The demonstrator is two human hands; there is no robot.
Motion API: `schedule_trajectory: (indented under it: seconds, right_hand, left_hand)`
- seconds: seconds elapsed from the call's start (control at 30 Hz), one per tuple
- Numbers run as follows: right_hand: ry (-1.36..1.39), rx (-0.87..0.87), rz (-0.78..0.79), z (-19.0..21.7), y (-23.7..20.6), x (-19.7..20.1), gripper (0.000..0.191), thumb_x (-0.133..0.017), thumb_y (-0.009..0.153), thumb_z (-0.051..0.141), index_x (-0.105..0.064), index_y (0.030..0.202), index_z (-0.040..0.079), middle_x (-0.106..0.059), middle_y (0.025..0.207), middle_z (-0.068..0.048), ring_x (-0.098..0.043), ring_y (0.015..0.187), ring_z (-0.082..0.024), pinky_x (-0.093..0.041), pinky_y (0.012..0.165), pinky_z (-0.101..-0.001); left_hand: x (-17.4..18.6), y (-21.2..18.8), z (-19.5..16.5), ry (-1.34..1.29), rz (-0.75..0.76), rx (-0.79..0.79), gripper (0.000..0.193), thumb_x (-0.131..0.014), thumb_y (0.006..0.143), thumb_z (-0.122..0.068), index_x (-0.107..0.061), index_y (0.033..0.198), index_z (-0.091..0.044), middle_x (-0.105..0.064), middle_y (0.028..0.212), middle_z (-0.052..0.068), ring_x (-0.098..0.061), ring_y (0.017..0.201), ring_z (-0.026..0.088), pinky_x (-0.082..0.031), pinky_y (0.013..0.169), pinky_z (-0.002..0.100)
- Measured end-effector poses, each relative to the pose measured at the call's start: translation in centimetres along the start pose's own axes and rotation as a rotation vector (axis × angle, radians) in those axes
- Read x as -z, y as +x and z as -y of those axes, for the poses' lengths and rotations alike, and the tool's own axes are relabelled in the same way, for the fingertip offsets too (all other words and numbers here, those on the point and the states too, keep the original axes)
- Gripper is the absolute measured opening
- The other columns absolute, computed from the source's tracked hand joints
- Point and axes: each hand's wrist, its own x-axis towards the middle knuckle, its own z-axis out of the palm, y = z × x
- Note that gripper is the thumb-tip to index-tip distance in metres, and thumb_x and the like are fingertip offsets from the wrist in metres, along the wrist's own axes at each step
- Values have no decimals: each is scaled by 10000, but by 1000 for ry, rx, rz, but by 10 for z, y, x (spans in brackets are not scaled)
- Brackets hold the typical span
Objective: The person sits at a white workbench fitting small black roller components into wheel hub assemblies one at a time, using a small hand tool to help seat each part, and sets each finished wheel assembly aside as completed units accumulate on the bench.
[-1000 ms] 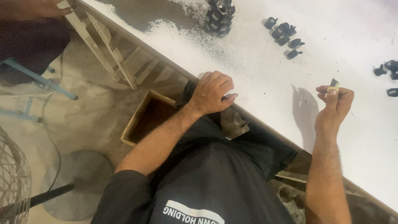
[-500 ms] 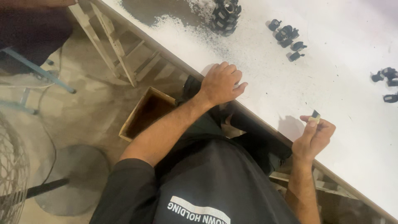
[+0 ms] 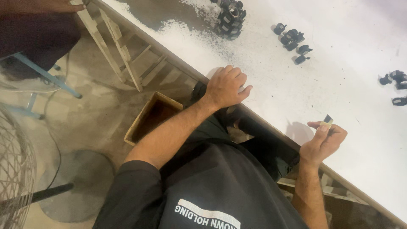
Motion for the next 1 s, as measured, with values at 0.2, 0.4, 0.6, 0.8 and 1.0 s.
schedule_trajectory:
  seconds: [0.2, 0.4, 0.6, 0.8, 1.0]
  right_hand:
    - [96, -34, -4, -7, -2, -1, 321, -442, 1206, 348, -455, 1077, 55, -593, 962, -58, -522, 960, -160, -403, 938, -363]
    - [119, -25, -2, -10, -3, 0, 290, -437, 1211, 326, -452, 1111, 54, -575, 946, -64, -546, 929, -151, -414, 913, -345]
    - [86, -3, -12, -15, -6, 0, 328, -433, 1227, 330, -452, 1064, 46, -536, 984, -77, -543, 938, -156, -425, 924, -354]
    - [140, -40, -7, -11, -6, 0, 299, -422, 1202, 349, -430, 1116, 62, -574, 915, -41, -583, 921, -152, -437, 912, -359]
    - [74, 1, -20, -29, -8, 0, 314, -422, 1226, 346, -469, 1100, 62, -545, 954, -67, -558, 957, -182, -421, 962, -353]
  left_hand:
    - [-7, -2, 2, 4, -28, -12, 278, -758, 852, -339, -617, 764, -116, -567, 819, 47, -565, 818, 260, -470, 705, 447]
    - [-11, -4, 4, -2, -3, -1, 277, -747, 875, -332, -618, 753, -119, -557, 802, 41, -552, 808, 248, -466, 713, 437]
    - [-13, -7, 4, 20, 22, -31, 277, -729, 897, -337, -629, 764, -115, -558, 809, 48, -543, 808, 245, -462, 712, 431]
    - [-13, -10, 2, 13, 7, -28, 274, -728, 890, -335, -626, 765, -113, -566, 833, 50, -545, 835, 259, -462, 740, 437]
    - [-20, -8, 4, -14, 12, -17, 266, -735, 896, -325, -635, 780, -107, -576, 853, 51, -552, 851, 260, -466, 764, 444]
